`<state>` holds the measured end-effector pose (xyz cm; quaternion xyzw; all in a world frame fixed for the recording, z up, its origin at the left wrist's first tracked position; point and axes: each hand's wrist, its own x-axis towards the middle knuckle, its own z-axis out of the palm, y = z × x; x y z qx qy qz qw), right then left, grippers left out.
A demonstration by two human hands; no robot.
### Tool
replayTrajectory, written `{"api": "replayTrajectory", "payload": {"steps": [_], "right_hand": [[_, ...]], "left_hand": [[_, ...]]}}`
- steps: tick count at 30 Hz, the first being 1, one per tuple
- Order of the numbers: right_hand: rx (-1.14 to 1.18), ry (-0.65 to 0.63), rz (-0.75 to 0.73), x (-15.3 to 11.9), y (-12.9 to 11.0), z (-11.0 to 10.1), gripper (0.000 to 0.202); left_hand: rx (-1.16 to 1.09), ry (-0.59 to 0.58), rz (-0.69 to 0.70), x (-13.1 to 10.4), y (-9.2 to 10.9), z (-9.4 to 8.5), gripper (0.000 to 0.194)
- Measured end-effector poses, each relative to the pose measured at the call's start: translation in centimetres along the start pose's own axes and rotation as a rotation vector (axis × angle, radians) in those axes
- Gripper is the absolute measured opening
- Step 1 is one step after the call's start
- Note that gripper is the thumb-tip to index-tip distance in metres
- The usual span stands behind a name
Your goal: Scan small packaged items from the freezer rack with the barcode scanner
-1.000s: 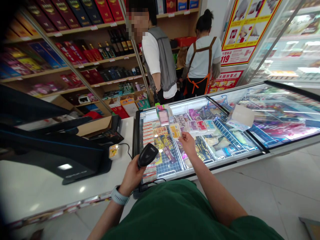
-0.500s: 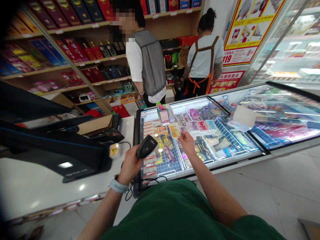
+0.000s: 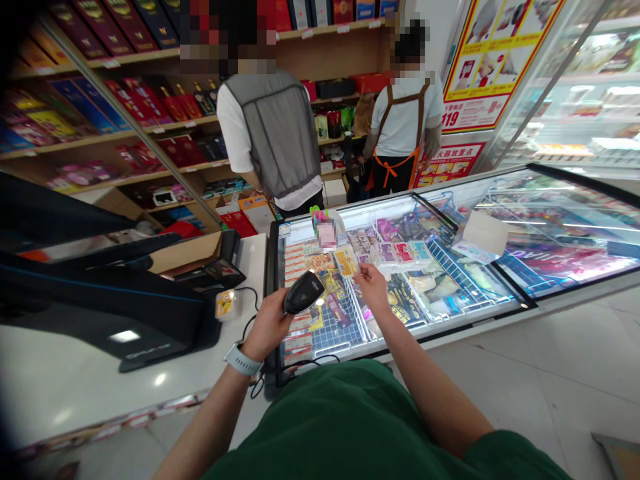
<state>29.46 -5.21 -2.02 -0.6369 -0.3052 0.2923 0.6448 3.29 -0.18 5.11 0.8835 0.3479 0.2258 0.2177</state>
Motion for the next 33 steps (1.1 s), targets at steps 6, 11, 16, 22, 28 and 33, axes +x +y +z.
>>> {"api": "replayTrajectory", "payload": {"steps": [6, 11, 16, 22, 28, 33], "right_hand": [[-0.006, 0.006, -0.003, 0.4, 0.1, 0.0, 0.036], [0.004, 0.027, 0.009, 0.6, -0.1, 0.0, 0.037], [-0.029, 0.053, 0.019, 0.6, -0.1, 0.0, 0.038], [-0.032, 0.053, 0.029, 0.7, 0.2, 0.0, 0.040], [-0.042, 0.036, 0.023, 0.7, -0.1, 0.2, 0.040], [-0.042, 0.032, 0.023, 0.6, -0.2, 0.2, 0.041]], "left_hand": [[-0.031, -0.016, -0.027, -1.0, -0.4, 1.5, 0.048], [-0.065, -0.005, -0.051, -1.2, -1.0, 2.0, 0.048], [-0.087, -0.005, -0.051, -1.4, -1.2, 2.3, 0.049], [-0.107, -0.015, -0.055, -1.5, -0.9, 2.1, 0.049], [-0.118, -0.008, -0.072, -1.7, -1.2, 2.2, 0.048], [-0.114, -0.004, -0.078, -1.7, -1.5, 2.4, 0.048]]}}
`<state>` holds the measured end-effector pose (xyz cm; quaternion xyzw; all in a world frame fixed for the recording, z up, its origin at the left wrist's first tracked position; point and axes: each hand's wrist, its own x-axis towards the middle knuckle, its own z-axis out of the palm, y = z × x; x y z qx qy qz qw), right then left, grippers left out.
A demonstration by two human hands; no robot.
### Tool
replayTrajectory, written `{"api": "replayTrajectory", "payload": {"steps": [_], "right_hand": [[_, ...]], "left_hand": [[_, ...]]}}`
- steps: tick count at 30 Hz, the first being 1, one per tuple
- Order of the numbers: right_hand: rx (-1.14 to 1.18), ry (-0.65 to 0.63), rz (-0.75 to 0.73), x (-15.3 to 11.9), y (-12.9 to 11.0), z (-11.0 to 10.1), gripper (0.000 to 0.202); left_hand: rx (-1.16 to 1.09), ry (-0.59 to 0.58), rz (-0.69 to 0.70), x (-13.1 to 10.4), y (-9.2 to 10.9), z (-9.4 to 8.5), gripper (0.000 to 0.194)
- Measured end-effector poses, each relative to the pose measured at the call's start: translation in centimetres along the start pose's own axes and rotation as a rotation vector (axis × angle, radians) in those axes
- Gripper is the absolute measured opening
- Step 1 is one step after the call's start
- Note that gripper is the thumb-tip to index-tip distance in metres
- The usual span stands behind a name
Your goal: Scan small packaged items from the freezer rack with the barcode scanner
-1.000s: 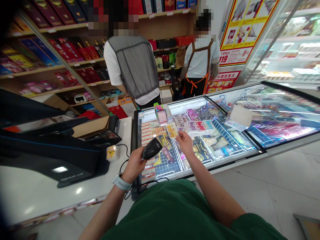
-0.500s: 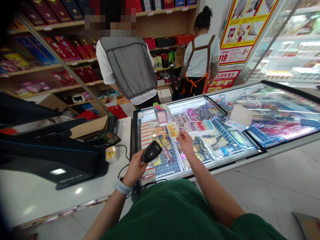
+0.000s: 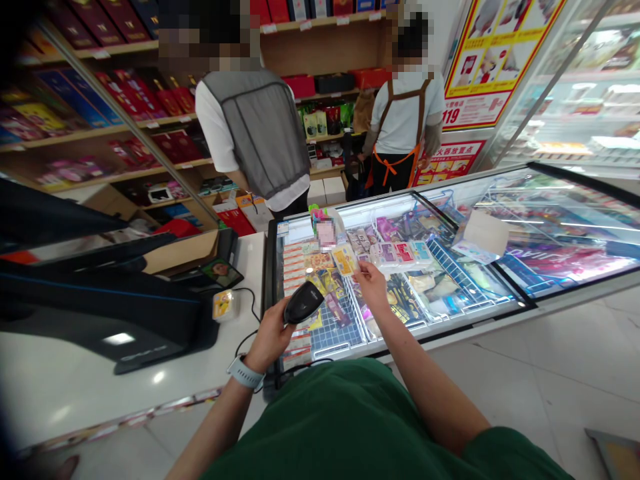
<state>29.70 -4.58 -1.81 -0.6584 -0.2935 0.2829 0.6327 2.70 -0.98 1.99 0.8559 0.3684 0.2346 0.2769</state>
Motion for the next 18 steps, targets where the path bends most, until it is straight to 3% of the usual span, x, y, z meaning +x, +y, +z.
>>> {"api": "replayTrajectory", "payload": {"steps": [18], "right_hand": [[-0.024, 0.021, -0.062, 0.8, 1.3, -0.5, 0.047]], "left_hand": [[0.050, -0.017, -0.001, -0.2, 0.3, -0.2, 0.048]]}}
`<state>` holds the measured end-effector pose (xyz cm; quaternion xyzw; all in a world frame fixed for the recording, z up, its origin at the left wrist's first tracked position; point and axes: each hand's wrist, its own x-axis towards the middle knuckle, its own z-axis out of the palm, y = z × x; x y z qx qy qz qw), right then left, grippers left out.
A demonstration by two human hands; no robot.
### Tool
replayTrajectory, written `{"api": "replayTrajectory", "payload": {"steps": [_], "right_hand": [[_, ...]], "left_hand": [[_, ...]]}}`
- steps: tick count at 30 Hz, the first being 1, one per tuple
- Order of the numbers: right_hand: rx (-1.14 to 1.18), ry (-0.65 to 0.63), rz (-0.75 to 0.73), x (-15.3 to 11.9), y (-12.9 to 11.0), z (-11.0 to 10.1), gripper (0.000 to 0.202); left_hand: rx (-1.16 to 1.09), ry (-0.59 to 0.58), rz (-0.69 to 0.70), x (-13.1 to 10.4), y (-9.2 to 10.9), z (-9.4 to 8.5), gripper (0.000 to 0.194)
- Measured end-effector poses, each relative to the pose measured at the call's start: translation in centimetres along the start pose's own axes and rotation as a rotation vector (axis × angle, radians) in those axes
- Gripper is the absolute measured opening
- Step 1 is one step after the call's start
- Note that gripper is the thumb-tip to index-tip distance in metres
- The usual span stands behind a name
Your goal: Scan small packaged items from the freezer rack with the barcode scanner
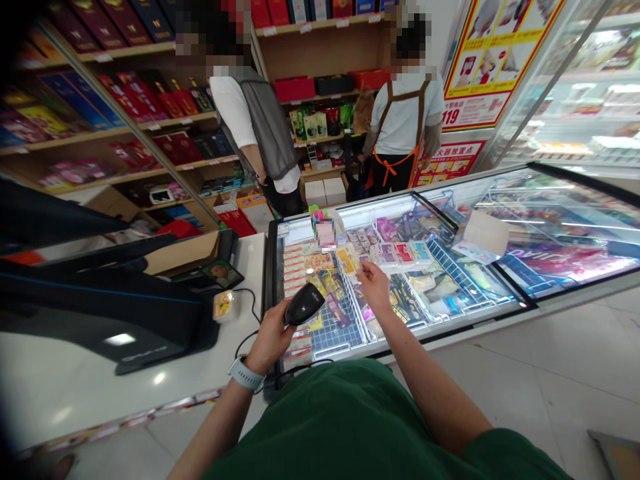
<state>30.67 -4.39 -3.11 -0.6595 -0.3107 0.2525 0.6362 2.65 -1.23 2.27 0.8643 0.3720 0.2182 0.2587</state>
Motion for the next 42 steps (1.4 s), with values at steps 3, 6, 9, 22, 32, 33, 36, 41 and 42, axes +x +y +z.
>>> {"api": "replayTrajectory", "payload": {"steps": [3, 6, 9, 22, 32, 33, 36, 41, 42], "right_hand": [[-0.007, 0.005, -0.001, -0.03, -0.16, -0.01, 0.044], [-0.004, 0.003, 0.002, -0.09, -0.29, -0.03, 0.042], [-0.005, 0.000, 0.000, -0.14, -0.33, -0.03, 0.042], [-0.028, -0.023, -0.021, -0.16, -0.31, 0.07, 0.039], [-0.037, -0.019, -0.016, -0.15, -0.31, 0.22, 0.039], [-0.039, -0.015, -0.016, -0.15, -0.35, 0.24, 0.039], [-0.033, -0.012, -0.012, -0.17, -0.53, 0.27, 0.039], [-0.035, -0.028, -0.022, -0.27, -0.78, 0.29, 0.039], [-0.035, -0.032, -0.024, -0.29, -0.78, 0.30, 0.040]], "left_hand": [[-0.001, -0.001, -0.003, 0.02, -0.03, -0.01, 0.047], [0.001, 0.003, -0.001, 0.01, -0.13, 0.08, 0.046], [0.010, 0.001, -0.006, 0.00, -0.22, 0.17, 0.048], [-0.005, -0.022, -0.007, 0.30, 0.25, 0.01, 0.048], [0.015, -0.008, -0.003, 0.20, 0.18, 0.19, 0.045], [0.010, -0.010, 0.001, 0.20, 0.21, 0.18, 0.045], [-0.005, -0.020, -0.001, 0.26, 0.27, 0.18, 0.046], [-0.006, -0.034, -0.022, 0.33, 0.34, 0.26, 0.047], [-0.008, -0.034, -0.025, 0.31, 0.38, 0.27, 0.047]]}}
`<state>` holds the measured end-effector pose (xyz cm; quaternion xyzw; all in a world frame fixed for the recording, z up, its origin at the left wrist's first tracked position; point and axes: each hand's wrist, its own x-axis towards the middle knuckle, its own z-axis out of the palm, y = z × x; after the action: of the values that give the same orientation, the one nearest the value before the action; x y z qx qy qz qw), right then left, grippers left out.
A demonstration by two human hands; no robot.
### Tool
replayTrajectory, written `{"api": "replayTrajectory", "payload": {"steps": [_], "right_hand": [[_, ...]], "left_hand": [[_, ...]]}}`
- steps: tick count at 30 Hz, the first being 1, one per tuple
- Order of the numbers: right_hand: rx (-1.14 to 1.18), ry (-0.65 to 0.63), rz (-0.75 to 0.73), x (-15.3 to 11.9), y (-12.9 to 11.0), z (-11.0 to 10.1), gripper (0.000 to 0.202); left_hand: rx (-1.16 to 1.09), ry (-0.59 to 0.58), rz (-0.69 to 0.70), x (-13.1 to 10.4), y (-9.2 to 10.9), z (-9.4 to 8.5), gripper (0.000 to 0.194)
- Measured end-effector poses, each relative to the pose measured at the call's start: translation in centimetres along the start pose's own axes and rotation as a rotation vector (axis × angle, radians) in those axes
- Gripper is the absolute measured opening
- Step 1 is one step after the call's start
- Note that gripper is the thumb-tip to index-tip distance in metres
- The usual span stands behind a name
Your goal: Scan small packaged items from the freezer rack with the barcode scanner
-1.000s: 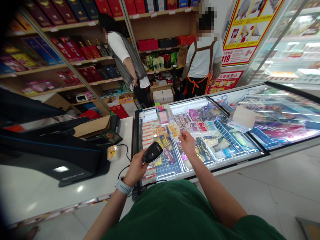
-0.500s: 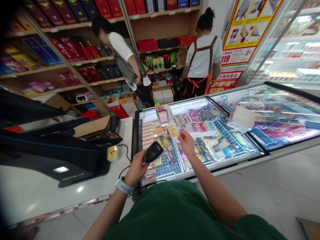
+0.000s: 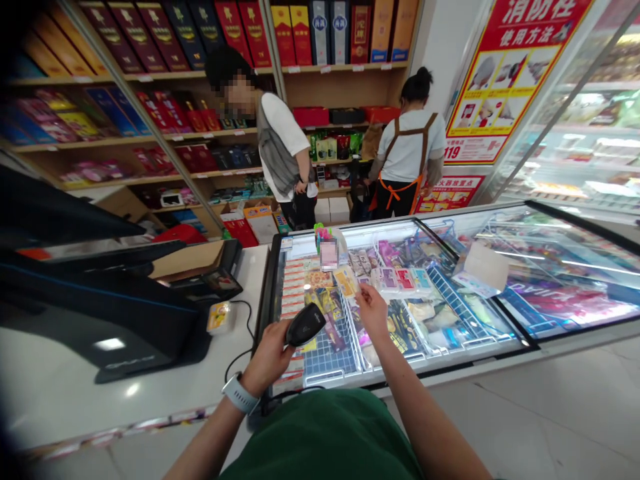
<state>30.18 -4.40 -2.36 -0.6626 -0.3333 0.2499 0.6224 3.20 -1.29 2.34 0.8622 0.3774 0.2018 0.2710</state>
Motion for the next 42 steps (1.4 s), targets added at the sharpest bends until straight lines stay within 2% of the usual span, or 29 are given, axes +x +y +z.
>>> {"api": "replayTrajectory", "payload": {"steps": [10, 28, 42], "right_hand": [[-0.016, -0.001, -0.003, 0.2, 0.5, 0.6, 0.049], [-0.060, -0.018, -0.016, 0.0, 0.7, 0.9, 0.050], [-0.036, -0.022, -0.020, -0.5, -0.1, 1.0, 0.047]], "left_hand": [[0.014, 0.017, -0.049, -0.4, 0.4, -0.8, 0.040], [0.027, 0.028, -0.044, -0.9, 0.4, -1.2, 0.040], [0.026, 0.028, -0.035, -0.9, 0.5, -1.2, 0.039]]}}
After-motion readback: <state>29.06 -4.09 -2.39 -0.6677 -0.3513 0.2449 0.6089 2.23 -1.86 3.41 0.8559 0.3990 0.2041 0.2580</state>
